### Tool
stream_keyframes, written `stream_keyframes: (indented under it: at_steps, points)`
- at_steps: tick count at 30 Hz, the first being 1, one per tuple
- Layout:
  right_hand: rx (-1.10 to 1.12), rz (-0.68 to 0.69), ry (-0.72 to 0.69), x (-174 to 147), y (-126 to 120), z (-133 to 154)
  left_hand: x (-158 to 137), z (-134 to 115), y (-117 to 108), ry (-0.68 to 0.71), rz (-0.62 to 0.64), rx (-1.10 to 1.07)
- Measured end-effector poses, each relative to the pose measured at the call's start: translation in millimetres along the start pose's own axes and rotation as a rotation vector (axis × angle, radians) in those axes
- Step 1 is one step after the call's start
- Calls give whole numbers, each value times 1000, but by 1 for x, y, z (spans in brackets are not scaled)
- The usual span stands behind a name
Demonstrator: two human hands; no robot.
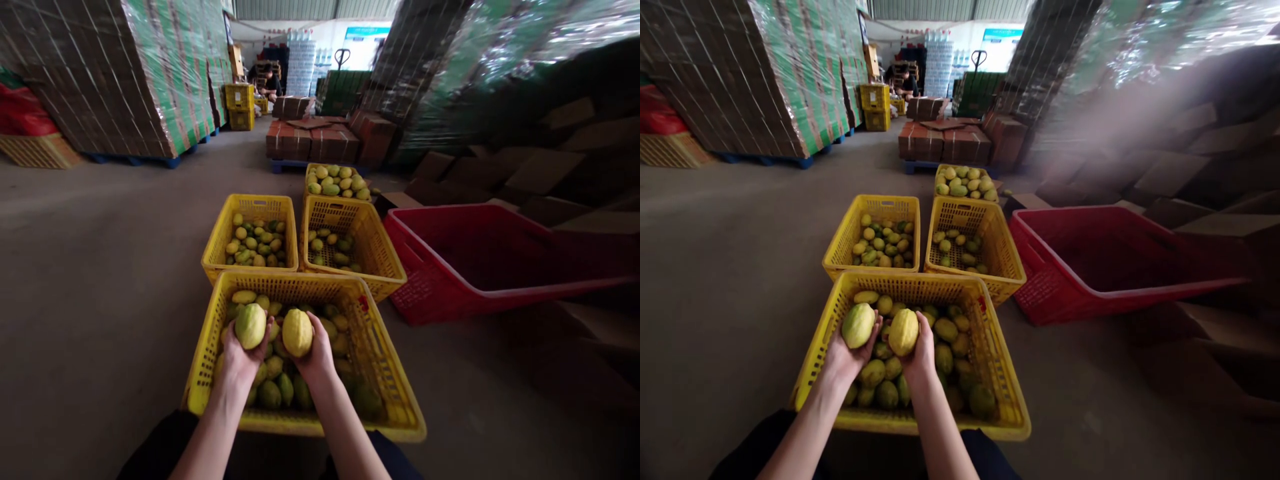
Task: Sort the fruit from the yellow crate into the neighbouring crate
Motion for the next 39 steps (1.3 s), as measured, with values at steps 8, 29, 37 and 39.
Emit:
stream_keyframes:
  at_steps: [8, 29, 37, 39]
  points:
    - [6, 25, -13, 2, 0, -3, 1, -3, 4, 73, -3, 6]
    - [45, 125, 71, -6, 11, -5, 0, 0, 1, 14, 48, -27]
    - [82, 66, 105, 0, 10, -6, -5, -3, 7, 108, 51, 9]
    - [62, 75, 101, 0, 10, -6, -6, -3, 8, 100, 51, 23]
Point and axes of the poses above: each hand's wrist, its own x-axis towards the middle knuckle, its own y-axis out of the palm, z = x × y, the point moved 2 cm from there along x, towards the middle knuckle, and after that the axes turned 5 degrees about z, right-handed, at the moved point
